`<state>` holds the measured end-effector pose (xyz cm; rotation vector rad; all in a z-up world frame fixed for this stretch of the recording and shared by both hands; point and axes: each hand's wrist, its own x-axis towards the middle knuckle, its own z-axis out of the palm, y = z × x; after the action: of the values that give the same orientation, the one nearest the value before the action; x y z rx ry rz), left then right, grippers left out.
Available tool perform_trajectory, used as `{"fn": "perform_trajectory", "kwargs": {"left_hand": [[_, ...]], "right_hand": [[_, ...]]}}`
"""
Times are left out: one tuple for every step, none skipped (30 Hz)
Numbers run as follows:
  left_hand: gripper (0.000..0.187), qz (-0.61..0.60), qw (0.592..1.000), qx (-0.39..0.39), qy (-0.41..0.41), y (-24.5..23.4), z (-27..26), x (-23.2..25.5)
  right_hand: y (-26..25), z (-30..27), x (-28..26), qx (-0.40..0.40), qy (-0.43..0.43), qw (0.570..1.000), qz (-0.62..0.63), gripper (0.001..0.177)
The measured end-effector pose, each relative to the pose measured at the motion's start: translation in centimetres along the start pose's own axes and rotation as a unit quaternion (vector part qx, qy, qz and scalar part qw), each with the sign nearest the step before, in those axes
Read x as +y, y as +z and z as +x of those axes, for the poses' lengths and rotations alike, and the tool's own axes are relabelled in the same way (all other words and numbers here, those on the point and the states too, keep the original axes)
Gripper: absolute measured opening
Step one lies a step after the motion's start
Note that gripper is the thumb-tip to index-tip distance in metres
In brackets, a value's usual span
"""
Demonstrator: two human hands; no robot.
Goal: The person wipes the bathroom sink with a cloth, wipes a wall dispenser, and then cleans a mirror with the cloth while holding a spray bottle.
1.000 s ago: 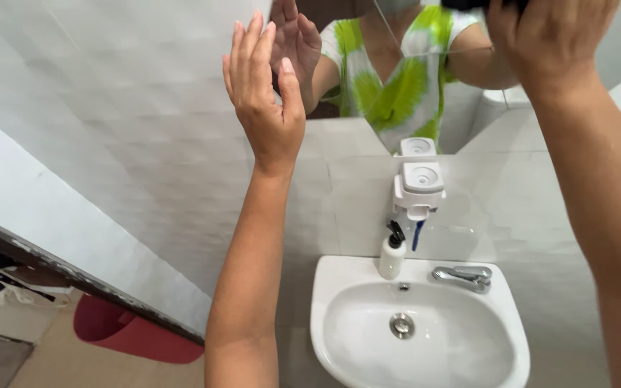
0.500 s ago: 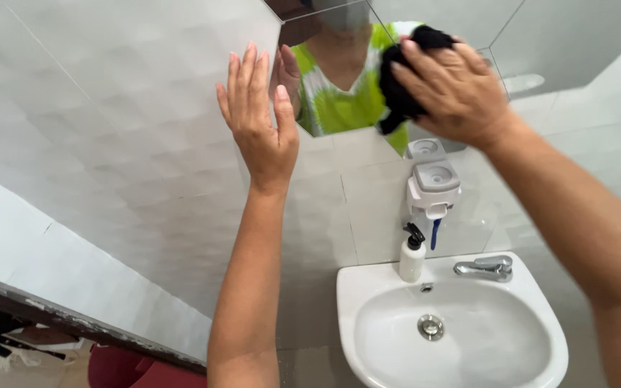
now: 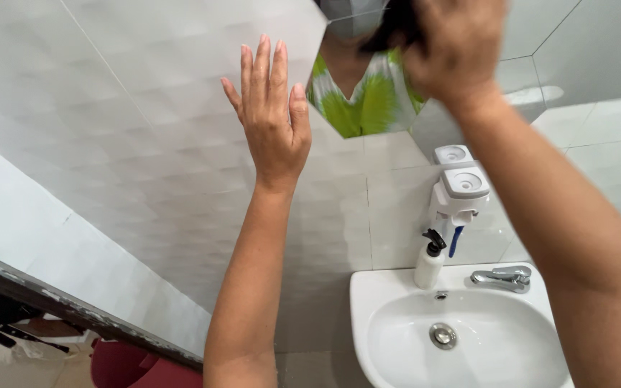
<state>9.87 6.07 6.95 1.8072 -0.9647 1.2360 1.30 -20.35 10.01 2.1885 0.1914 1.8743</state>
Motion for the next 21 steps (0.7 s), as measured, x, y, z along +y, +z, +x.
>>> {"fn": "perform_trajectory", "kwargs": {"left_hand": [[0.049, 0.0, 1.0, -0.001, -0.003, 0.1, -0.4, -0.3], [0.048, -0.004, 1.0, -0.002, -0.011, 0.2, -0.8, -0.6], [0.047, -0.009, 1.0, -0.005, -0.019, 0.2, -1.3, -0.8], [0.047, -0.009, 1.0, -0.008, -0.022, 0.3, -1.7, -1.1], [0.048, -0.005, 1.0, -0.011, -0.02, 0.3, -2.0, -1.5], [0.049, 0.0, 1.0, -0.015, -0.019, 0.2, -2.3, -1.8], [0.049, -0.001, 1.0, -0.018, -0.021, -0.1, -2.5, -2.2], [0.049, 0.007, 1.0, -0.021, -0.017, -0.5, -2.6, -2.6], [0.049, 0.017, 1.0, -0.022, -0.011, -1.0, -2.6, -2.9], [0.049, 0.017, 1.0, -0.023, -0.011, -1.5, -2.7, -3.3], [0.049, 0.027, 0.999, -0.021, -0.006, -2.0, -2.6, -3.7], [0.049, 0.037, 0.999, -0.02, -0.002, -2.5, -2.6, -4.1], [0.049, 0.04, 0.999, -0.017, -0.003, -2.9, -2.5, -4.4], [0.049, 0.045, 0.999, -0.012, 0.002, -3.1, -2.3, -4.6], [0.048, 0.05, 0.999, -0.007, 0.006, -3.3, -2.2, -4.9], [0.048, 0.055, 0.998, -0.004, 0.006, -3.4, -2.1, -5.1], [0.049, 0.051, 0.999, -0.006, 0.005, -3.4, -2.0, -5.2], [0.049, 0.048, 0.999, -0.008, 0.005, -3.4, -1.9, -5.3], [0.049, 0.049, 0.999, -0.007, 0.005, -3.2, -1.8, -5.3], [0.049, 0.043, 0.999, -0.004, 0.002, -3.0, -1.8, -5.2], [0.049, 0.035, 0.999, -0.002, -0.002, -2.7, -1.9, -5.0]], "right_hand": [[-0.5, -0.6, -1.6, -0.014, -0.041, 0.999, -0.017, 0.05], [-0.7, -1.2, -2.9, -0.028, -0.082, 0.996, -0.034, 0.057], [-1.2, -1.8, -3.6, -0.032, -0.081, 0.996, -0.033, 0.057], [-1.9, -2.5, -3.8, -0.066, -0.129, 0.989, -0.035, 0.057], [-2.5, -3.2, -3.9, -0.101, -0.176, 0.978, -0.038, 0.057], [-3.2, -3.5, -3.5, -0.106, -0.176, 0.978, -0.037, 0.057], [-4.0, -3.6, -2.9, -0.103, -0.226, 0.964, -0.094, 0.055], [-4.8, -3.7, -2.3, -0.101, -0.275, 0.944, -0.151, 0.052], [-5.2, -3.5, -1.9, -0.101, -0.274, 0.944, -0.15, 0.052], [-5.6, -3.4, -1.4, -0.113, -0.267, 0.943, -0.162, 0.052], [-5.6, -3.1, -1.1, -0.123, -0.261, 0.942, -0.172, 0.052], [-5.4, -3.0, -1.1, -0.121, -0.262, 0.942, -0.171, 0.052], [-4.8, -2.8, -1.2, -0.103, -0.208, 0.966, -0.117, 0.049], [-3.9, -2.3, -1.4, -0.094, -0.181, 0.975, -0.09, 0.048], [-3.0, -1.7, -1.8, -0.083, -0.155, 0.983, -0.061, 0.047], [-1.4, -0.9, -2.6, -0.118, -0.032, 0.992, -0.024, 0.049], [0.1, -0.1, -3.6, -0.149, 0.091, 0.985, 0.01, 0.052], [1.2, 0.4, -4.8, -0.146, 0.09, 0.985, 0.012, 0.052], [2.2, 0.6, -6.1, -0.097, 0.07, 0.993, 0.026, 0.061], [2.9, 0.7, -7.3, -0.047, 0.05, 0.997, 0.039, 0.071], [3.4, 0.5, -8.5, -0.032, 0.01, 0.999, 0.031, 0.073]]}}
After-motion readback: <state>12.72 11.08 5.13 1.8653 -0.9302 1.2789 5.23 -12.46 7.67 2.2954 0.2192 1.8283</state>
